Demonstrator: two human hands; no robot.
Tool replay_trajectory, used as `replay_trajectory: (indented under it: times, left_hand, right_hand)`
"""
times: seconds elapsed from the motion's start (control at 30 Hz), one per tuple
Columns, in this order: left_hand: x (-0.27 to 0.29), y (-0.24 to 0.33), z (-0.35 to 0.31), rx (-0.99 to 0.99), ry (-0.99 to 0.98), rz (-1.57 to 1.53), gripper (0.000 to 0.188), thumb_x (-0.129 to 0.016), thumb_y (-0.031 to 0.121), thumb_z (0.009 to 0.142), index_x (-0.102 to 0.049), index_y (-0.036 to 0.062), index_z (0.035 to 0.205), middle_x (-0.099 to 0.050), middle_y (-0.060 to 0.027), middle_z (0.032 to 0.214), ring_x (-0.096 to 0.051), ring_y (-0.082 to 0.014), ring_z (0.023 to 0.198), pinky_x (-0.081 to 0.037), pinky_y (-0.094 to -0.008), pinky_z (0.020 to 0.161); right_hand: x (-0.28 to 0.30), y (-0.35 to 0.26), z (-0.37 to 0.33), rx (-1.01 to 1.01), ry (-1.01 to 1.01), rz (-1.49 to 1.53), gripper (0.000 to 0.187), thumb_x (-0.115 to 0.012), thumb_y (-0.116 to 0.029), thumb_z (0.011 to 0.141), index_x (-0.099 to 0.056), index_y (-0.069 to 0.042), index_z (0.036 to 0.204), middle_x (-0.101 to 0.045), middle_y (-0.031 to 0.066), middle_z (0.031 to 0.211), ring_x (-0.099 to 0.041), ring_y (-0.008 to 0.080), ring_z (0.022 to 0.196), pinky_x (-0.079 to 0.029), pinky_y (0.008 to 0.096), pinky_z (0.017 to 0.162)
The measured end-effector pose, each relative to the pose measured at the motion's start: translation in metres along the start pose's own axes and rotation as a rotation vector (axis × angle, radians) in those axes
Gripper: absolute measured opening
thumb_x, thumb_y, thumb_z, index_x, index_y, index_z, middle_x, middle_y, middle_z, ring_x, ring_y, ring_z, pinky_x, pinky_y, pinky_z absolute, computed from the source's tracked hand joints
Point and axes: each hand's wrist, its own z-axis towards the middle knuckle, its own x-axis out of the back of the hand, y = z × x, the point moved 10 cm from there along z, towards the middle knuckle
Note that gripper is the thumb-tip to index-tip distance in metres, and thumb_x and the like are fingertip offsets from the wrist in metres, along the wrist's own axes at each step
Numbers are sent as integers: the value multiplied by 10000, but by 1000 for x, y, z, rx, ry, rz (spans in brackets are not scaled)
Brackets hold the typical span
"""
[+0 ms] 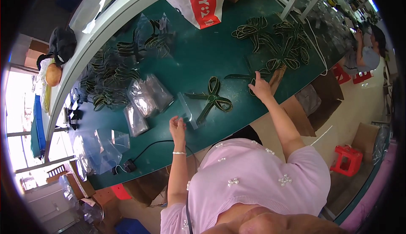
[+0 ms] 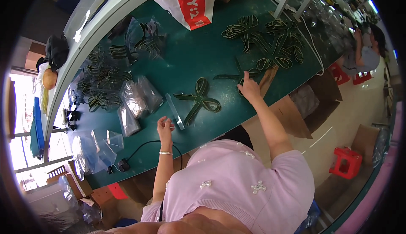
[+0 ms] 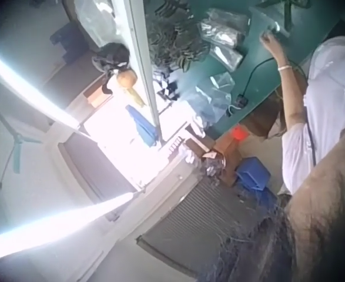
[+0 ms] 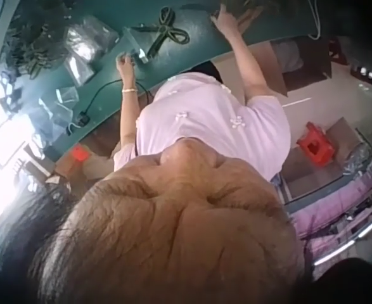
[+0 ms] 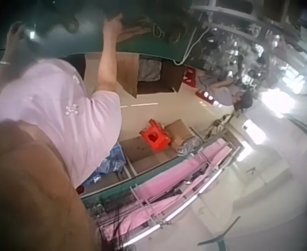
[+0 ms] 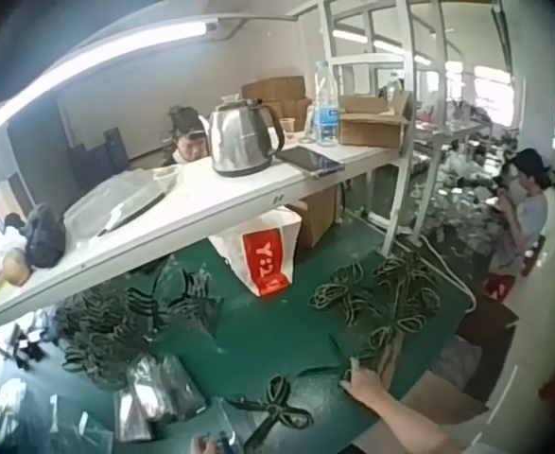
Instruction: Placing artificial decorative leaves into plastic bags and organizing them into bundles.
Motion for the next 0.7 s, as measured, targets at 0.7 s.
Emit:
replay_trajectory:
  times: [0.7]
  left_hand:
    - [-42,31,61,66,-36,-143,480,-692,173,868,-502,-19,1265,-633,-39,912,-586,-105,738,-481,-236,639]
  right_hand:
    - [65,-214,-4,488,-165,691,351,-600,-208,911,-605,-46,1223,-663,195,1097,-636,353,994,-485,357,870]
